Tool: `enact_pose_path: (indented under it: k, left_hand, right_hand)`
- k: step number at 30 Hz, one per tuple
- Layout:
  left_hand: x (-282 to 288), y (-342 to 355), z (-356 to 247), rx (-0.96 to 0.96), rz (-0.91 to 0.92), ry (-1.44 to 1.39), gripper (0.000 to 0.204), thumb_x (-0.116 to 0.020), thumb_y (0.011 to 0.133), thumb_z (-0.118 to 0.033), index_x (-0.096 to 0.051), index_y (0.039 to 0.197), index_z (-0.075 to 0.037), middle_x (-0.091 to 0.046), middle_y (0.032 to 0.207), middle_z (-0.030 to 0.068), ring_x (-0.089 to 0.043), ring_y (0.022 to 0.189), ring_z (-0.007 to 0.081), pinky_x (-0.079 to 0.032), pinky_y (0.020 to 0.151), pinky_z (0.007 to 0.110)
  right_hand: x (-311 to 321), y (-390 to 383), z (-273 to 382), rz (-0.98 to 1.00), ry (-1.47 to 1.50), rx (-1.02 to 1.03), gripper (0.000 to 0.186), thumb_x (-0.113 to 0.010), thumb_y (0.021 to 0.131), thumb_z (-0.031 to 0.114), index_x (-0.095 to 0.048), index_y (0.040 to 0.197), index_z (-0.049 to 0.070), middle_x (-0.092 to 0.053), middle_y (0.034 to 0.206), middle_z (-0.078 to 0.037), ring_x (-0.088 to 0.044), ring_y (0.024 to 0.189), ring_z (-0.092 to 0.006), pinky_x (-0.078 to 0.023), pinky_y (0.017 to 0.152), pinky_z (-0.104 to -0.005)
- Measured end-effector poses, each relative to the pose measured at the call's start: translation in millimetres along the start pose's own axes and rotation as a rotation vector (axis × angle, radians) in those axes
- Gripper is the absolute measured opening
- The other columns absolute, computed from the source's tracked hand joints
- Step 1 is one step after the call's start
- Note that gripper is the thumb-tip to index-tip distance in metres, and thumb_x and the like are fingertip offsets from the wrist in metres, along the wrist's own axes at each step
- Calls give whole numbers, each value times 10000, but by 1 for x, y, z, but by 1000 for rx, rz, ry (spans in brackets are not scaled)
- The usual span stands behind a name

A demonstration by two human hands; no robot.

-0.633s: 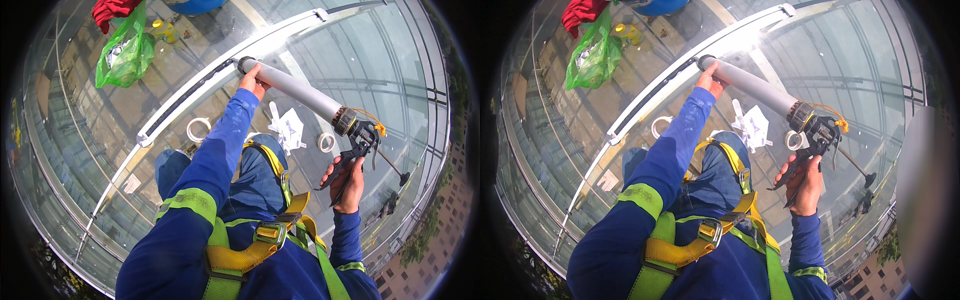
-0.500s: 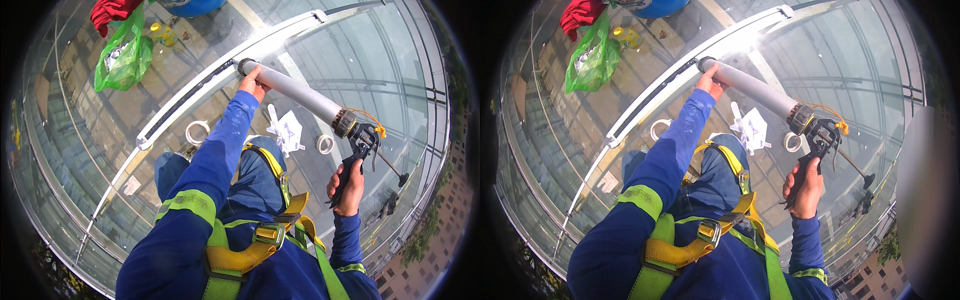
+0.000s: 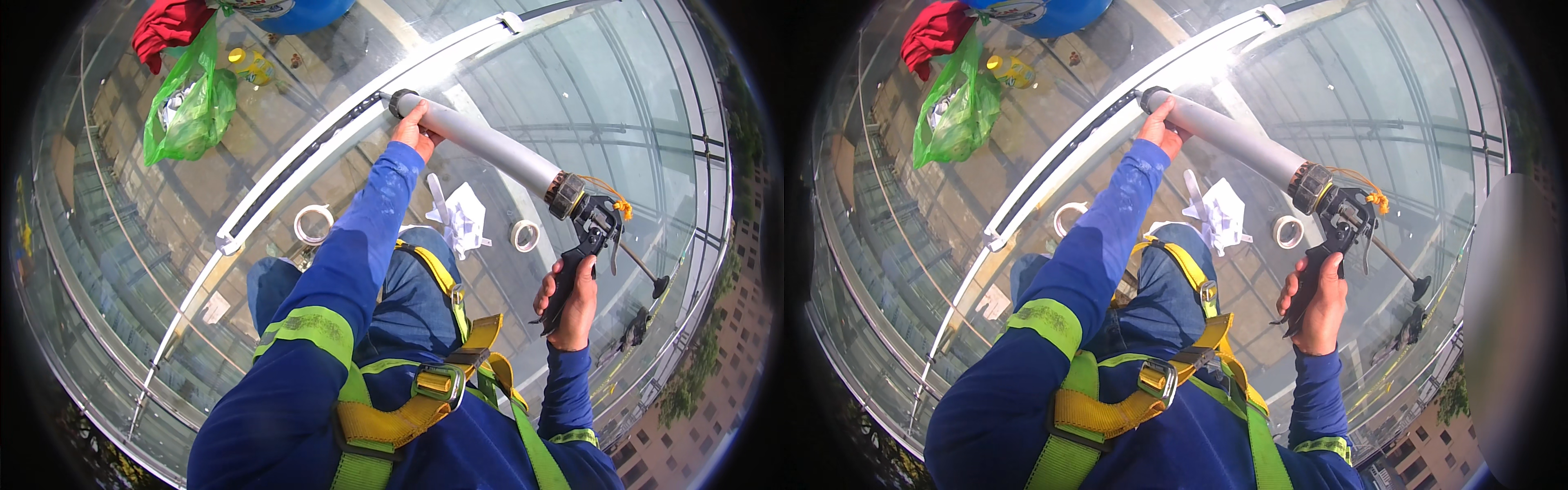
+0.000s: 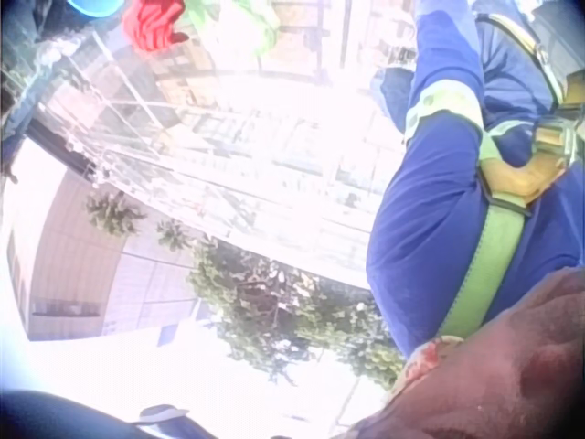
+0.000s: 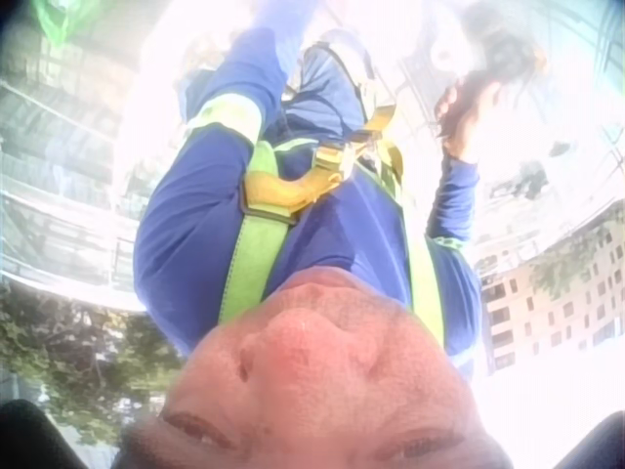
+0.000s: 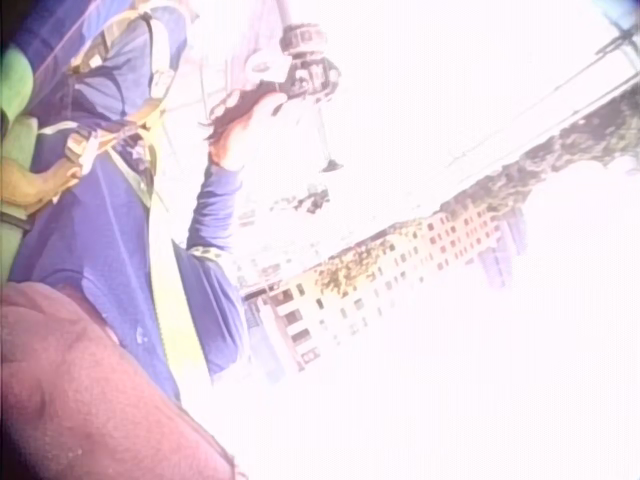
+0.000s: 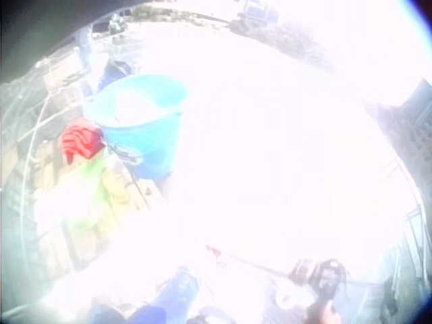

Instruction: The person applies adhesive and sealant along the frames of a glass structure, using tape to mask the areas and a sealant gun to apply the material.

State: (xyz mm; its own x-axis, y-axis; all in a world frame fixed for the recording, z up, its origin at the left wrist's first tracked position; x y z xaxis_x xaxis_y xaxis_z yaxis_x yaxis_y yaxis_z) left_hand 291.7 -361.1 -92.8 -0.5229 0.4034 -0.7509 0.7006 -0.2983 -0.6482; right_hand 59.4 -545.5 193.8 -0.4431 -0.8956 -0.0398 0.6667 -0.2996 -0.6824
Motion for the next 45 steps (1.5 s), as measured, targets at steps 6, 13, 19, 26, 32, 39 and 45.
enact_pose_path:
  k: [6, 13, 19, 26, 32, 39, 45]
  left_hand:
    - [-8, 4, -1, 0, 0, -3, 454, -740, 920, -222, -515, 1289, -84, -546, 1258, 104, -562, 1180, 296, -504, 1017, 538]
    - [-19, 22, 8, 15, 1, -3, 448, -734, 927, -232, -518, 1285, -71, -554, 1225, 108, -586, 1136, 295, -530, 976, 542]
    - [-26, 30, 11, 13, 4, -2, 416, -732, 930, -245, -544, 1255, -67, -563, 1172, 104, -609, 1081, 291, -561, 919, 542]
    - [-42, 43, 18, 31, 6, -26, 417, -720, 937, -208, -528, 1285, -83, -574, 1253, 110, -592, 1152, 297, -518, 987, 548]
    - [-46, 52, 19, 58, 1, -32, 404, -729, 931, -212, -541, 1271, -98, -566, 1246, 99, -582, 1157, 291, -516, 993, 547]
    - [-64, 68, 27, 84, -9, -7, 401, -723, 936, -217, -541, 1273, -97, -557, 1253, 92, -577, 1157, 283, -514, 1000, 546]
    - [-76, 82, 34, 80, 32, -10, 471, -743, 924, -235, -517, 1292, -47, -528, 1216, 127, -581, 1104, 303, -573, 907, 556]
  right_hand:
    - [-23, 6, 11, -214, 4, 134, 654, -417, 1008, 647, -553, 993, 8, -558, 692, -72, -563, 484, -180, -473, 433, -305]
    - [-25, 12, 21, -13, 13, 33, 662, -396, 1015, 641, -542, 1057, -3, -591, 790, -104, -622, 572, -226, -522, 467, -353]
    - [-14, 15, 33, -280, 64, 135, 671, -385, 1009, 662, -554, 974, 14, -580, 697, -97, -590, 511, -191, -500, 465, -323]
    - [-6, 28, 32, -55, 38, 76, 611, -380, 1037, 603, -525, 1016, 11, -616, 849, -128, -635, 640, -229, -560, 559, -375]
    - [3, 35, 47, -81, 71, 99, 615, -387, 1033, 606, -526, 1030, 8, -611, 871, -122, -630, 626, -229, -547, 507, -370]
    - [-42, 41, 74, -308, 39, 101, 640, -400, 1023, 624, -551, 1023, 2, -574, 731, -91, -593, 529, -198, -494, 439, -319]
    - [4, 45, 86, -230, -26, 86, 635, -388, 1030, 615, -546, 1034, 0, -572, 720, -87, -598, 532, -202, -504, 446, -324]
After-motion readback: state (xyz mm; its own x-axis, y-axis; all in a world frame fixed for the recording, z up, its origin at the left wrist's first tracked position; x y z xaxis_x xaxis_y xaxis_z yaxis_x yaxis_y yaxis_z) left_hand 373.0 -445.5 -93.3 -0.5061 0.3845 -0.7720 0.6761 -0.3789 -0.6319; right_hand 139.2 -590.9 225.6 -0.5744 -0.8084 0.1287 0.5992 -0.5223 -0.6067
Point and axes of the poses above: each hand's wrist, its own y-axis towards the middle knuckle, its own x-axis out of the back of the hand, z = x × y, the point moved 6 cm from there along y, towards the middle knuckle
